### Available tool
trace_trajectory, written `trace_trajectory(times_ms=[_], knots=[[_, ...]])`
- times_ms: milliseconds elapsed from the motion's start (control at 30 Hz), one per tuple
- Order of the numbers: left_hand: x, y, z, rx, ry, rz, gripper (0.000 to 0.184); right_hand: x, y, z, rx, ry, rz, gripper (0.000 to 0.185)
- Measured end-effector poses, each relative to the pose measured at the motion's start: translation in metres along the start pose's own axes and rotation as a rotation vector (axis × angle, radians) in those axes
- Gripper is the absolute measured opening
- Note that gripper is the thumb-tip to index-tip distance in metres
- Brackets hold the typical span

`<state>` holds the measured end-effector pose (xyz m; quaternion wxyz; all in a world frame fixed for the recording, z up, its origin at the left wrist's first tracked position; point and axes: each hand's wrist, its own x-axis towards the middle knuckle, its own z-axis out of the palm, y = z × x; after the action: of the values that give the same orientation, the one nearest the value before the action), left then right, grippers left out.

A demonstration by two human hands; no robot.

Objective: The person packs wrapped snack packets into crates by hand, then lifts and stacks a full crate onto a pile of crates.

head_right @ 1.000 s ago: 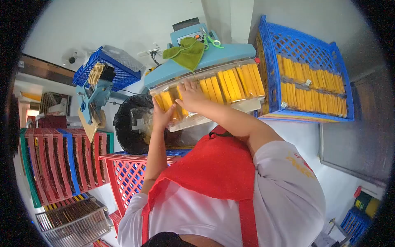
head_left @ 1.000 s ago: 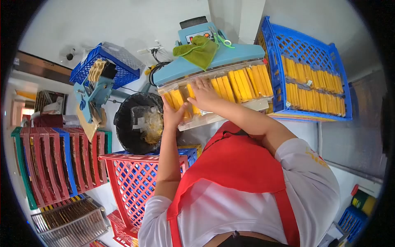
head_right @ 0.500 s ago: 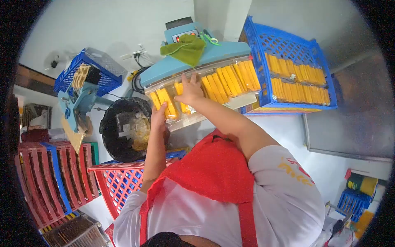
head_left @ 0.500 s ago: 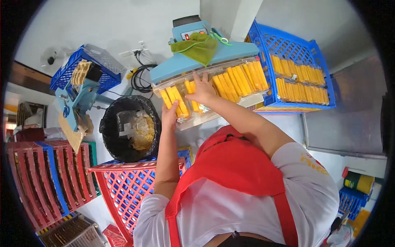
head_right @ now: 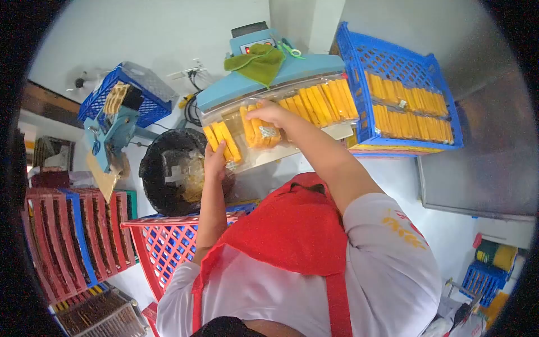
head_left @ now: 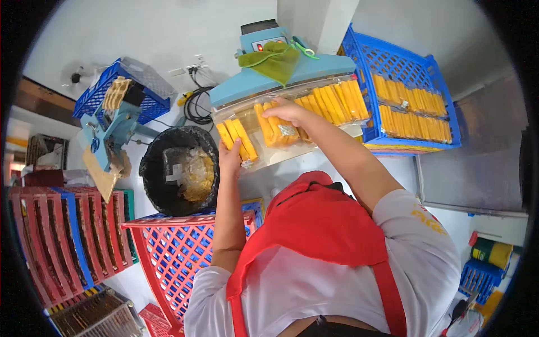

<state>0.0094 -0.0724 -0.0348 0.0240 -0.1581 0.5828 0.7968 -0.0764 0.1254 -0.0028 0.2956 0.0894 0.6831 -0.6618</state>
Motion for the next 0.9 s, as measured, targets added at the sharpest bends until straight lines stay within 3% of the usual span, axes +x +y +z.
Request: trace_trajectory(times_ms=[133, 200, 300, 400, 567, 667, 767, 900], knots=[[-0.024, 0.014, -0.007, 0.049, -0.011, -0.032, 0.033, -0.005, 0.008, 0.005, -0.232, 0.151, -0.142, 0.08], [-0.033, 0.011, -0.007, 0.027, -0.009, -0.029, 0.034, -0.018, 0.003, 0.004, -0.732, 0.239, -0.312, 0.079], [-0.036, 0.004, -0.006, 0.04, -0.024, -0.027, 0.033, -0.042, -0.011, 0.018, -0.924, 0.308, -0.196, 0.082], [-0.037, -0.001, 0.003, 0.066, -0.027, -0.047, 0.029, -0.047, 0.0, 0.029, -0.927, 0.392, -0.303, 0.076], [-0.039, 0.014, 0.005, 0.019, 0.006, -0.07, 0.031, -0.036, 0.019, 0.031, -0.714, 0.337, -0.189, 0.084], [-0.026, 0.016, -0.008, 0.095, -0.074, -0.079, 0.032, -0.038, 0.021, 0.028, -0.557, 0.212, -0.135, 0.087], [-0.017, 0.017, -0.011, 0.216, -0.204, -0.137, 0.038, -0.027, 0.038, 0.029, -0.563, 0.284, -0.261, 0.085], [-0.016, 0.024, -0.005, 0.205, -0.249, -0.113, 0.042, -0.038, 0.031, 0.021, -0.49, 0.248, -0.233, 0.078]])
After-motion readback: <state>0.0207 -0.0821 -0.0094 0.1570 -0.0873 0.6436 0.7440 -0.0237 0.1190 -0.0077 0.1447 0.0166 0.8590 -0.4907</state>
